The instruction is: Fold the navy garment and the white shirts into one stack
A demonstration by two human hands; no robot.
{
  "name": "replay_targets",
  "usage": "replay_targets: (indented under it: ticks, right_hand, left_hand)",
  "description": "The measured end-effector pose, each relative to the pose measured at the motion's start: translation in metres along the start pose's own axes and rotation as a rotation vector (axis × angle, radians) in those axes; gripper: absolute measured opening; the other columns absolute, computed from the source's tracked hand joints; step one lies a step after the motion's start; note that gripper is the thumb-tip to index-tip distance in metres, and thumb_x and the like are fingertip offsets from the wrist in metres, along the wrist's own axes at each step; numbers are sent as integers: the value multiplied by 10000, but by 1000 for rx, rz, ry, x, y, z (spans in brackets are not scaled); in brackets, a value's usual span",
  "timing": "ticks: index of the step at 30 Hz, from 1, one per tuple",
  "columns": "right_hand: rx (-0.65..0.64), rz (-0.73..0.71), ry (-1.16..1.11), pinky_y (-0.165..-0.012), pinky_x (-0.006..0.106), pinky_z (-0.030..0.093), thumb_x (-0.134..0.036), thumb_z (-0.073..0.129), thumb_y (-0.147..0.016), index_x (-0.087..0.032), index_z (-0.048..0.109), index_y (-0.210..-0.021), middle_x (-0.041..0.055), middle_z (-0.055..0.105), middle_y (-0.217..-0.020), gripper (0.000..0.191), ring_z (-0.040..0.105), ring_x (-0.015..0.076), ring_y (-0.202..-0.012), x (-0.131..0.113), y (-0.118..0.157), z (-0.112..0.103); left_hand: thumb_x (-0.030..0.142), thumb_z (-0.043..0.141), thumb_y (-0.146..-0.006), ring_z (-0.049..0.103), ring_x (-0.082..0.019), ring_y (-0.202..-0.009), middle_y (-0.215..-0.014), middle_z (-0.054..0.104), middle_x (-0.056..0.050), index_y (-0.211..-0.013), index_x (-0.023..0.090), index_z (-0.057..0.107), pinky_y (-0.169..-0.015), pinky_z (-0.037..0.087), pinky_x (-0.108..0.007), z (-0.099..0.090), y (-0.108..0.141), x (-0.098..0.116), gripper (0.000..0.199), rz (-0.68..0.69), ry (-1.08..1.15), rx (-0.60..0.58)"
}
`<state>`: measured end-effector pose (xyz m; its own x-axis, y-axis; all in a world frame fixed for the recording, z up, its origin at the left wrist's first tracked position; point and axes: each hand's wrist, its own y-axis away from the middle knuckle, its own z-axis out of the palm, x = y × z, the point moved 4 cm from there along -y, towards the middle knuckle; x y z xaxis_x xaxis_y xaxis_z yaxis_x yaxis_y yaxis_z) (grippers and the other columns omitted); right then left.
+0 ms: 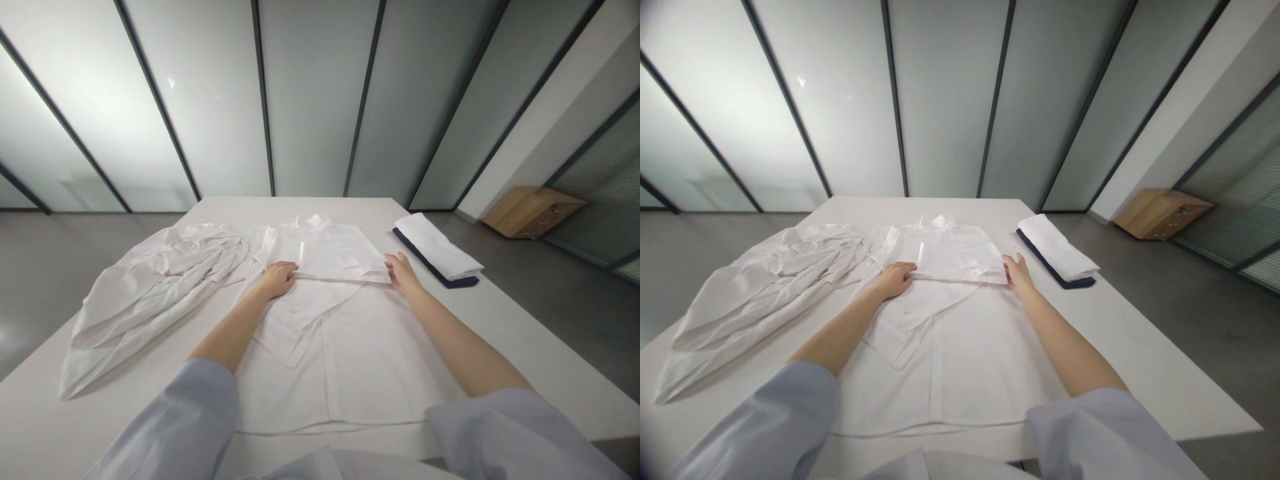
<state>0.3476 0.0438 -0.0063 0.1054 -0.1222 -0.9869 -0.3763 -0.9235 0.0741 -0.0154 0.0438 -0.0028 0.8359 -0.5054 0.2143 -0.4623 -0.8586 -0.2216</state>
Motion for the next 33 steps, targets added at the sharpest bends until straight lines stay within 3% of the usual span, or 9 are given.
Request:
replay_targets:
  ticks: [2, 5, 10, 15, 20, 24, 26, 30, 33]
  right_hand:
    - [-65, 62, 53, -522, 244, 455, -276, 640, -640, -228, 564, -1154, -15, 619, -705, 521, 568, 147, -578, -2, 0, 0]
    - [-182, 28, 132, -518, 220, 414, -180, 611, -567, -179, 672, -907, -14, 617, -620, 346, 538, 130, -563, -11, 5, 6]
    - [-175, -18, -31, -493, 233, 397, -241, 626, -548, -186, 645, -669, -3, 592, -591, 135, 522, 135, -562, -23, 23, -10]
    - [-355, 10, -11, -446, 229, 392, -316, 708, -577, -209, 619, -731, -34, 525, -606, 206, 467, 102, -497, -21, 63, -39]
    - [-717, 106, 260, -590, 276, 508, -410, 732, -632, -190, 618, -838, -5, 603, -666, 323, 602, 150, -604, -11, 107, -49]
    - [-978, 230, 439, -640, 324, 529, -483, 711, -685, -159, 619, -1123, 41, 673, -697, 552, 659, 203, -659, -10, 125, -56]
    - [-955, 227, 473, -633, 333, 528, -515, 692, -704, -152, 587, -1216, 57, 684, -710, 636, 661, 213, -660, -18, 119, -63]
    - [-608, -53, 444, -795, 360, 509, -523, 646, -747, -174, 638, -1146, 81, 705, -846, 530, 661, 222, -799, -43, 81, -73]
    - [-444, -246, 470, -905, 379, 465, -466, 612, -782, -193, 665, -1087, 74, 707, -942, 413, 636, 243, -949, -50, 55, -55]
  left_hand:
    - [148, 476, -775, 550, -198, -1180, -1246, 637, -63, -1173, 180, 636, -1053, 381, -329, -1, 0, -1, 430, -5, -28, 22]
    - [151, 473, -790, 502, -217, -1234, -1273, 617, -56, -1175, 219, 635, -1107, 306, -409, -5, 2, -4, 423, -68, -127, 58]
    - [136, 509, -768, 364, -276, -1351, -1407, 495, -94, -1267, 228, 575, -1136, 213, -494, -10, 3, -23, 511, -215, -278, 23]
    - [78, 482, -763, 339, -280, -1367, -1452, 438, -102, -1313, 245, 538, -1103, 283, -472, -19, 3, -53, 578, -282, -261, 28]
    - [76, 483, -763, 451, -255, -1292, -1390, 520, -64, -1280, 288, 565, -1061, 364, -427, -32, 6, -70, 564, -332, -217, 32]
    - [112, 525, -728, 433, -261, -1309, -1394, 520, -68, -1266, 234, 585, -1090, 342, -403, -38, 5, -73, 555, -279, -168, -4]
    - [132, 526, -709, 442, -248, -1302, -1381, 534, -64, -1253, 202, 599, -1102, 330, -367, -43, 3, -72, 553, -217, -94, -9]
    - [160, 428, -767, 588, -207, -1115, -1272, 617, -30, -1245, 204, 599, -1020, 423, -321, -60, -1, -66, 510, -295, 54, 188]
    - [199, 416, -818, 592, -213, -1103, -1235, 634, -55, -1202, 185, 620, -1011, 423, -320, -56, -7, -52, 435, -289, 22, 199]
